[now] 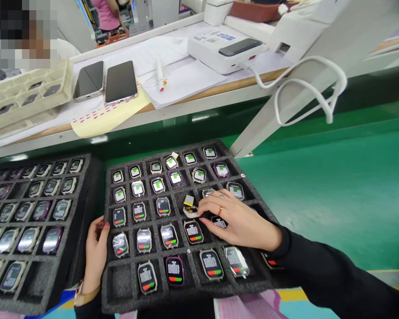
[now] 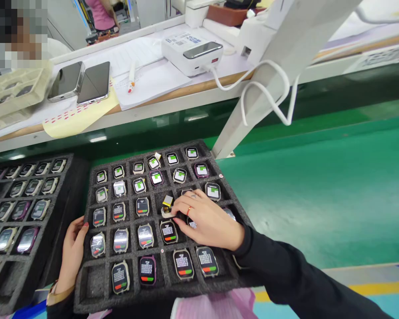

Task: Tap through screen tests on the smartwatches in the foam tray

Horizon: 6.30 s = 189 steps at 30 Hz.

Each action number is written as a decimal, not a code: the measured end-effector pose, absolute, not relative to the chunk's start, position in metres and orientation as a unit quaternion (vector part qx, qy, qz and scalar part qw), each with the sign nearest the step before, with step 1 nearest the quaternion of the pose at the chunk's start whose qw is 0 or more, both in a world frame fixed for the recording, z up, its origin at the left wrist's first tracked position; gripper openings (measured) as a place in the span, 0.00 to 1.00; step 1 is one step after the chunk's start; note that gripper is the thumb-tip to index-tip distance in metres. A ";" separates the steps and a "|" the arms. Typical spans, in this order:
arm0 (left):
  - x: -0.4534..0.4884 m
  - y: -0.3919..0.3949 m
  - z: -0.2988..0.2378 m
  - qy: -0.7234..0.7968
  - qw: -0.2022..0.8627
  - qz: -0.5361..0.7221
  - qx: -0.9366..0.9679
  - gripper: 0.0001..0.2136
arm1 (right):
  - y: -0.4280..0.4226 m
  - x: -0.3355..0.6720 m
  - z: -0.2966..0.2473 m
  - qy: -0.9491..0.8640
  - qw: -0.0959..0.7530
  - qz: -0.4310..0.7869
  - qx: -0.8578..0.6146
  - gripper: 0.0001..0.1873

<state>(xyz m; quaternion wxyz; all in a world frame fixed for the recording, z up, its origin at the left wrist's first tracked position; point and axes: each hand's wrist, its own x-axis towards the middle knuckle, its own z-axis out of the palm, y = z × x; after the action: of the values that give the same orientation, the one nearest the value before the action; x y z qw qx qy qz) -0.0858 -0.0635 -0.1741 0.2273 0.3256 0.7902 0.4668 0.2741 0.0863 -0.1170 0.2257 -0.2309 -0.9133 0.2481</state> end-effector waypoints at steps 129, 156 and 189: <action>-0.091 -0.059 -0.174 0.804 0.203 0.453 0.327 0.24 | 0.120 0.344 -0.137 -0.873 0.285 0.133 -0.374 0.20; -0.088 -0.065 -0.178 0.776 0.247 0.489 0.313 0.25 | 0.147 0.278 -0.135 -0.936 0.185 0.118 -0.274 0.24; -0.091 -0.070 -0.187 0.762 0.252 0.494 0.334 0.24 | 0.139 0.261 -0.127 -0.914 0.196 0.129 -0.332 0.25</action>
<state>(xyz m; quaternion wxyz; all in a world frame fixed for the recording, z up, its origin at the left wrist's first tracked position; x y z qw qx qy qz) -0.0909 -0.0698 -0.1868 0.2522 0.3335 0.7625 0.4938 0.2611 0.1394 -0.1272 0.1959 -0.3317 -0.9138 0.1289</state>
